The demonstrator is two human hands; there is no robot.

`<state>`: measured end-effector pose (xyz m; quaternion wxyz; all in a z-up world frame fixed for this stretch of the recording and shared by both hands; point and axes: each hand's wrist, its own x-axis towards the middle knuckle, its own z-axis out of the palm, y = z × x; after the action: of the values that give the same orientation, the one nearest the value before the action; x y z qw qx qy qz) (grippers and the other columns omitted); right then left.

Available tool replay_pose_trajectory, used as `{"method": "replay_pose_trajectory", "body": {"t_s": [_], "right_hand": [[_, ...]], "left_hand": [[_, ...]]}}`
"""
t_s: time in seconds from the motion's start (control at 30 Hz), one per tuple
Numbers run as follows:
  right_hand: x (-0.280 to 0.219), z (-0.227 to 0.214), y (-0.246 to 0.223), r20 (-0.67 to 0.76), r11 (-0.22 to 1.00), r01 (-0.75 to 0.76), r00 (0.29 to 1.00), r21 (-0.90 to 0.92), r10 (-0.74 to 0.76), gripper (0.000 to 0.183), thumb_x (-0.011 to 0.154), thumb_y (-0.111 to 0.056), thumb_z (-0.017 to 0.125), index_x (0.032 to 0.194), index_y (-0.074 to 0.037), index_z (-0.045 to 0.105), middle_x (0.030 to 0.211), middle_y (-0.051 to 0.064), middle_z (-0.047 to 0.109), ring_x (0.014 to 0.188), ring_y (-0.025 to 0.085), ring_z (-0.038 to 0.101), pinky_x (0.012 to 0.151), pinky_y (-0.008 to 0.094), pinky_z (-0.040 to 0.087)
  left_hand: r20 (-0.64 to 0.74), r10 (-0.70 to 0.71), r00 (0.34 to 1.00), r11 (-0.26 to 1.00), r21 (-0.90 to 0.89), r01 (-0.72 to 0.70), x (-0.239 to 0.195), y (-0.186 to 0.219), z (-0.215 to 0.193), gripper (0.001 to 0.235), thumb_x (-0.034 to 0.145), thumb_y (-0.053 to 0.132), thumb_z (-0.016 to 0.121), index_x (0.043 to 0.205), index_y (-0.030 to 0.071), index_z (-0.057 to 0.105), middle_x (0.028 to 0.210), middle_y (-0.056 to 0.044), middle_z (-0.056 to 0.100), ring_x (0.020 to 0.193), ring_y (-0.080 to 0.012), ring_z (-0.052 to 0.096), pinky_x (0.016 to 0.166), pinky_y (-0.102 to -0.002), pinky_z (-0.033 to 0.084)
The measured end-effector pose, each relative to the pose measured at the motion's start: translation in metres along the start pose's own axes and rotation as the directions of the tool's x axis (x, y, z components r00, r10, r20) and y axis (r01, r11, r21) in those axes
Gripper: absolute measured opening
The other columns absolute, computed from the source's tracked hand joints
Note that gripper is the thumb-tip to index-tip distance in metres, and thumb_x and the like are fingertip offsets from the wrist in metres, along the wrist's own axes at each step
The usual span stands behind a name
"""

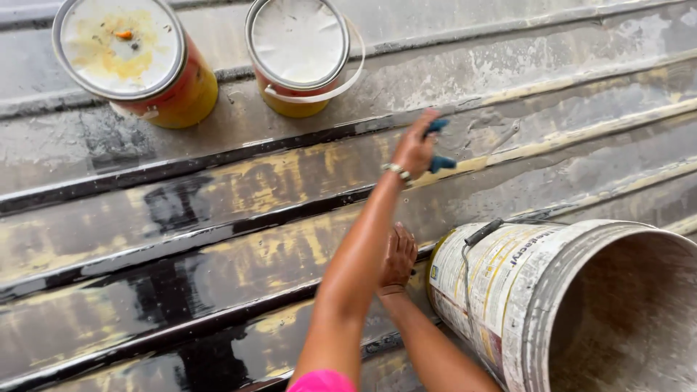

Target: Wet sanding a corrugated metal surface using a sanding block and water.

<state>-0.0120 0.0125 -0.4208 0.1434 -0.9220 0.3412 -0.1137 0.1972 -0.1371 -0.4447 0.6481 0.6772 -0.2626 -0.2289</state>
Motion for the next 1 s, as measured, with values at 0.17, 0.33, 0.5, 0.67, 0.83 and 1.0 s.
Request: {"method": "replay_pose_trajectory", "body": {"t_s": [0.17,0.33,0.5,0.67,0.83,1.0], "right_hand": [[0.019,-0.041,-0.037,-0.029,0.998,-0.007,1.0,0.067,0.009,0.051,0.095,-0.033,0.062,0.138,-0.006,0.054,0.136,0.016,0.057,0.135,0.035,0.049,0.118,0.053,0.029],[0.021,-0.036,-0.033,-0.022,0.999,-0.002,1.0,0.049,0.003,0.05,0.095,-0.034,0.061,0.136,-0.006,0.055,0.133,0.015,0.058,0.135,0.034,0.051,0.118,0.053,0.031],[0.006,-0.006,-0.006,0.017,0.999,0.041,0.999,0.0,-0.041,0.056,0.093,-0.036,0.062,0.137,-0.003,0.055,0.14,0.018,0.057,0.138,0.035,0.048,0.119,0.053,0.031],[0.013,-0.011,-0.012,-0.002,1.0,0.021,1.0,0.005,-0.021,0.055,0.093,-0.035,0.063,0.137,-0.004,0.055,0.14,0.02,0.057,0.135,0.037,0.049,0.119,0.054,0.031],[0.013,-0.029,-0.027,-0.008,0.999,0.004,1.0,0.049,-0.004,0.055,0.093,-0.033,0.064,0.138,-0.004,0.055,0.141,0.022,0.057,0.133,0.039,0.049,0.119,0.055,0.031],[0.02,-0.036,-0.035,-0.041,0.994,0.001,0.999,0.107,0.003,0.052,0.094,-0.035,0.065,0.136,-0.006,0.057,0.135,0.019,0.058,0.134,0.036,0.052,0.119,0.054,0.03]], "left_hand": [[-0.166,-0.173,0.971,0.938,0.273,0.214,-0.064,0.045,-0.147,0.05,0.1,0.011,0.057,0.149,0.012,0.05,0.159,-0.014,0.046,0.144,-0.0295,0.047,0.117,-0.039,0.04],[-0.227,0.088,0.97,0.663,0.74,0.113,-0.064,0.0,-0.121,0.058,0.099,0.015,0.055,0.153,0.001,0.041,0.162,-0.022,0.035,0.151,-0.0394,0.03,0.122,-0.049,0.026],[0.219,0.127,0.967,0.73,0.64,-0.241,-0.021,-0.157,0.08,0.074,0.084,-0.004,0.04,0.158,-0.003,0.039,0.168,-0.021,0.03,0.155,-0.0315,0.023,0.126,-0.043,0.019],[0.291,-0.203,0.935,0.979,0.067,0.191,-0.042,0.017,0.021,0.046,0.099,0.016,0.058,0.144,0.007,0.055,0.146,-0.019,0.051,0.132,-0.0311,0.047,0.109,-0.045,0.039],[0.104,-0.42,0.902,0.542,-0.768,0.341,-0.151,0.086,-0.125,0.05,0.098,0.016,0.063,0.146,0.005,0.055,0.126,-0.016,0.065,0.097,-0.0286,0.07,0.075,-0.038,0.062],[-0.537,-0.172,0.826,0.981,-0.019,0.192,-0.281,0.127,-0.287,0.041,0.101,0.014,0.065,0.139,0.001,0.062,0.14,-0.016,0.064,0.127,-0.0282,0.061,0.11,-0.038,0.049]]}}
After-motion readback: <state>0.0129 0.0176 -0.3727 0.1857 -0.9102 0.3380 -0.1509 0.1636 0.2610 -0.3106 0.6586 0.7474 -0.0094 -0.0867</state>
